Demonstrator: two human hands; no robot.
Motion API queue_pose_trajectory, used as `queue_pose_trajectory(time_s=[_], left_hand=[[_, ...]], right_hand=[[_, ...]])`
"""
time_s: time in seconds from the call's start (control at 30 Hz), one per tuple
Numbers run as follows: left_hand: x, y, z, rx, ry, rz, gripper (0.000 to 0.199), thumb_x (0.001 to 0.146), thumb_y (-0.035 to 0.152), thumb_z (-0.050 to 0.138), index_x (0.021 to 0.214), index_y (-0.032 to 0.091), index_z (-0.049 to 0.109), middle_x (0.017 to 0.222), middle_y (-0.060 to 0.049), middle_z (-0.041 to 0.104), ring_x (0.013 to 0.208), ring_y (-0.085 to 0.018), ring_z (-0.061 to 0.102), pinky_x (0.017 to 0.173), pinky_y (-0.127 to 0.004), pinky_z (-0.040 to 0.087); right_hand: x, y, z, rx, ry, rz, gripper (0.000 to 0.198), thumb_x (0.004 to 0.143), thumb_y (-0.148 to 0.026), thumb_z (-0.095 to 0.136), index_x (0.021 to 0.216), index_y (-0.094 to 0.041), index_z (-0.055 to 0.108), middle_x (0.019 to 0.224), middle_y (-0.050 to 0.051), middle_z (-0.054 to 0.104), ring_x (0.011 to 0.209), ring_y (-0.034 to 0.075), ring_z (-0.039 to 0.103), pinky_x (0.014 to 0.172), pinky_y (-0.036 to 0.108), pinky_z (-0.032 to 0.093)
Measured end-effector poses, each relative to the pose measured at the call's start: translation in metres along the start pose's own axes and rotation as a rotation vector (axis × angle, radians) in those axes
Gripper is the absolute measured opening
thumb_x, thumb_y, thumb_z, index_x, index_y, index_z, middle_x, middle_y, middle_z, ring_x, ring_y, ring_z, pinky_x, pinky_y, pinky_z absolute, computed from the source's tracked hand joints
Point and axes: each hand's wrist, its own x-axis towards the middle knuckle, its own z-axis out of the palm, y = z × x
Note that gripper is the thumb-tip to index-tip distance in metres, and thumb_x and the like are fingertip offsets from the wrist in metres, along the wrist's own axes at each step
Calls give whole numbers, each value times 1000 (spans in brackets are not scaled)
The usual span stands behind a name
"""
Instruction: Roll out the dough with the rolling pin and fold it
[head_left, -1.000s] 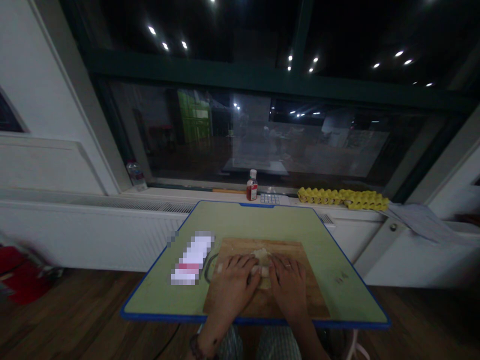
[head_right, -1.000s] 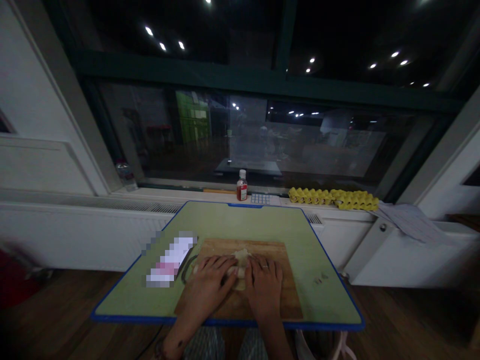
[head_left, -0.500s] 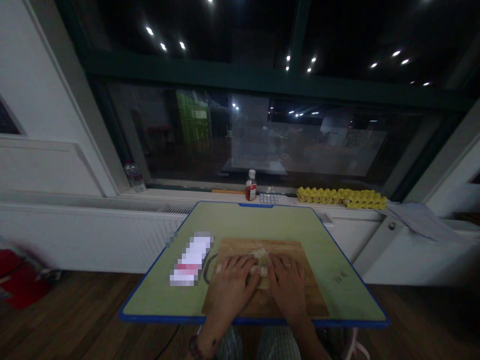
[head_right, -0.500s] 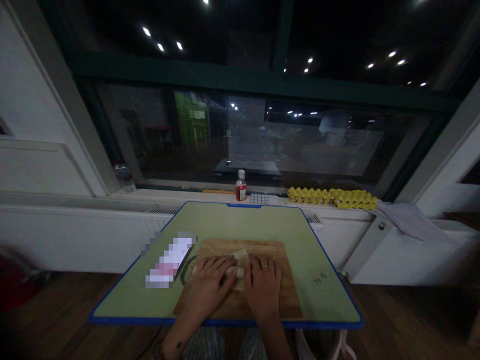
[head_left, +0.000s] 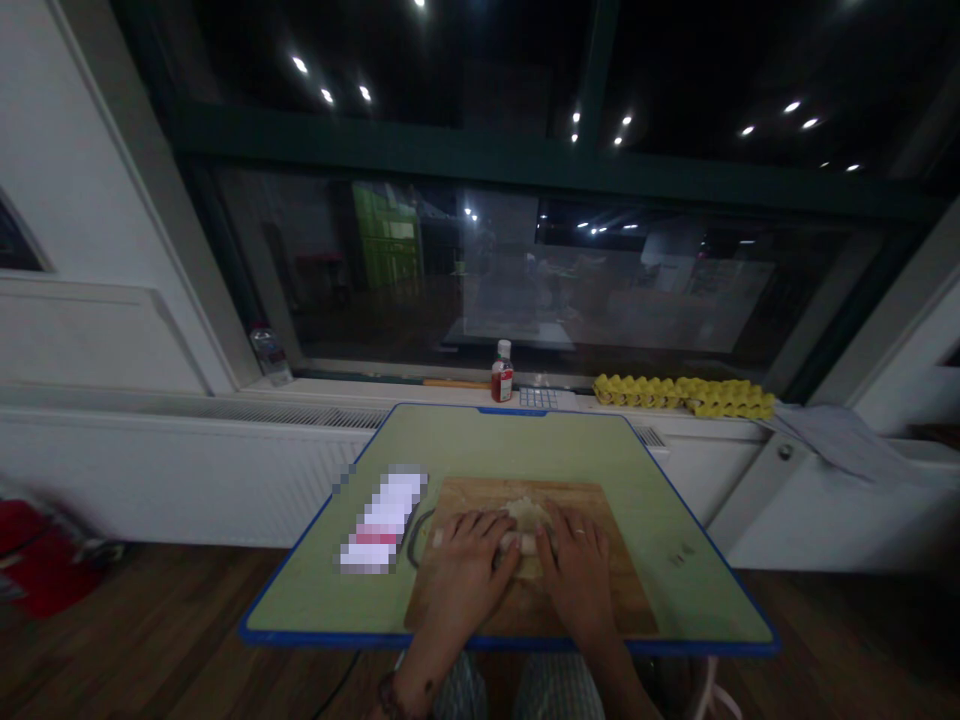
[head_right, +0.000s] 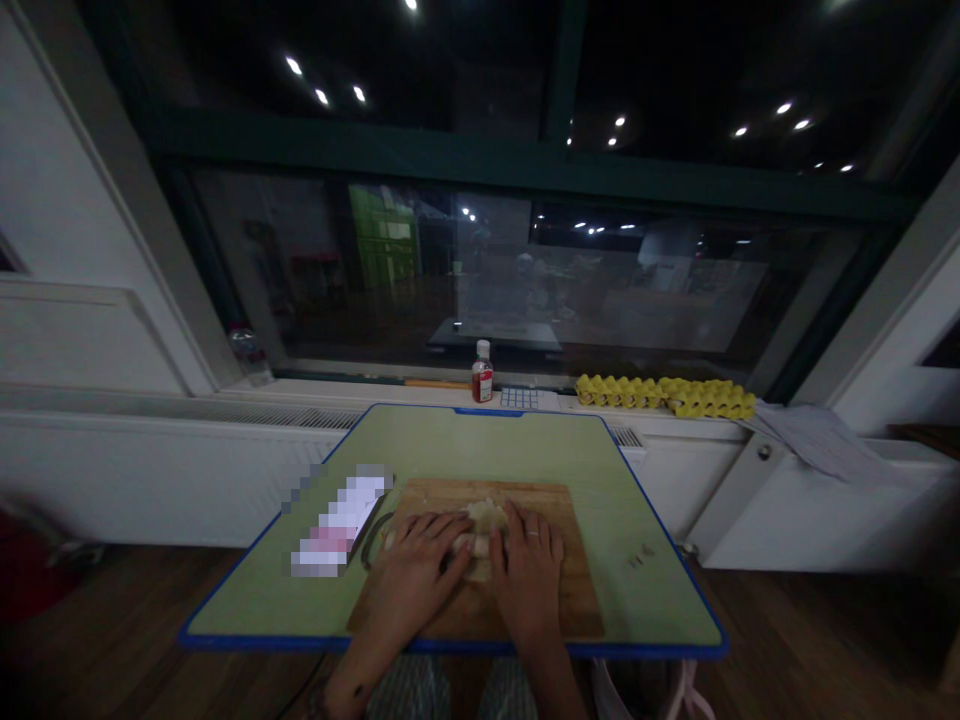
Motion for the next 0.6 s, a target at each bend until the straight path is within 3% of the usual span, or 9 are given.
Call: queue_pose_trajectory(time_s=[0.6], left_hand=[[1,1,-1,1,-16,-9,28,96,34,50,117,30,67,123,0,68,110,-25,58,101,-45,38]], right_hand=[[3,-2,-6,-26,-99,42,44,99,-36,41,138,-23,56,129,10,62,121,28,51,104,45,33]])
